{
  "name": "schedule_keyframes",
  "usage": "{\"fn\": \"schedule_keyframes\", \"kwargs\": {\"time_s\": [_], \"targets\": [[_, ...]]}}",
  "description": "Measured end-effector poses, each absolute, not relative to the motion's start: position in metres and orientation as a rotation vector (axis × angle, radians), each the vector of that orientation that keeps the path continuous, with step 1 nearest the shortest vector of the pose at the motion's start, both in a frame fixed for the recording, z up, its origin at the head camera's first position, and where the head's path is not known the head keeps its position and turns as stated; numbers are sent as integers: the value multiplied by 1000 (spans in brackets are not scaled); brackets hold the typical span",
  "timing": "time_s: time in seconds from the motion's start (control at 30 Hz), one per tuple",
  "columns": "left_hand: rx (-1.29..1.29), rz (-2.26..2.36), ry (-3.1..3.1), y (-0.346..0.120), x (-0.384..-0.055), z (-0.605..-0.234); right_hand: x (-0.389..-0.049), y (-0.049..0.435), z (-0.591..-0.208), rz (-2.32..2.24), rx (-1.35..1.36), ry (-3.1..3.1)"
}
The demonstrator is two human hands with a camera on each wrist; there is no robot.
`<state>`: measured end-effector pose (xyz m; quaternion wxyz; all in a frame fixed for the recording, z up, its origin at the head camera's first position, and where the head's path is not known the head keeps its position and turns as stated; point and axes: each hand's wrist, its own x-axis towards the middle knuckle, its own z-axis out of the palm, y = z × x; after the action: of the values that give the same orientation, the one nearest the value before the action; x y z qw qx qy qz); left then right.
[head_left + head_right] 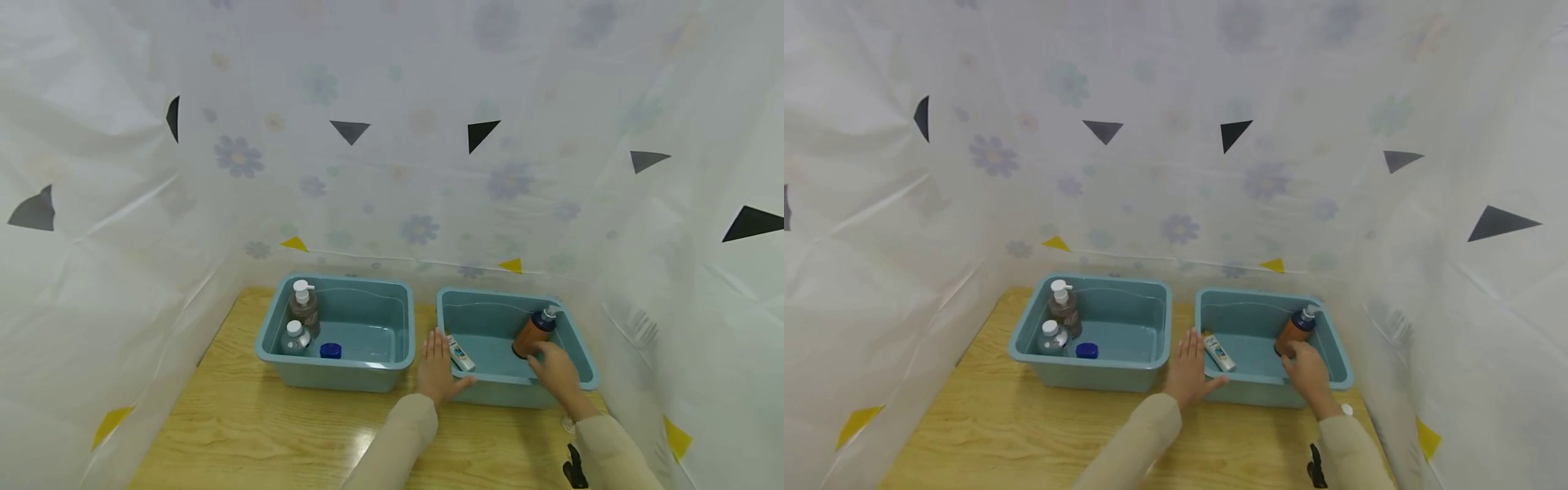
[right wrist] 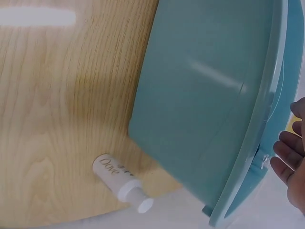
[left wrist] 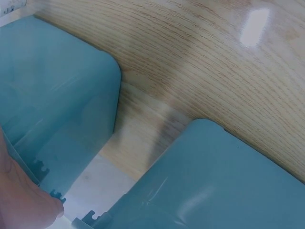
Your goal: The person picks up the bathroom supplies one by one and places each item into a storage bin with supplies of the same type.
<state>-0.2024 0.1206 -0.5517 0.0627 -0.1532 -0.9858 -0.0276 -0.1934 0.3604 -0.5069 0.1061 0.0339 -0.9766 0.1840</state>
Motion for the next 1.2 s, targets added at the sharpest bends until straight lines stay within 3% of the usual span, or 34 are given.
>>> {"fn": "schedule_keyframes", "kwargs": {"time_s": [0.67,1.2], "targets": [[-495,-117,-3041,119,-198,-539,-163,396,-517,444,66,-2554],[-499,-192,-3019,116,-196,-533,-140,415,-530,471,-133,-2486]]}}
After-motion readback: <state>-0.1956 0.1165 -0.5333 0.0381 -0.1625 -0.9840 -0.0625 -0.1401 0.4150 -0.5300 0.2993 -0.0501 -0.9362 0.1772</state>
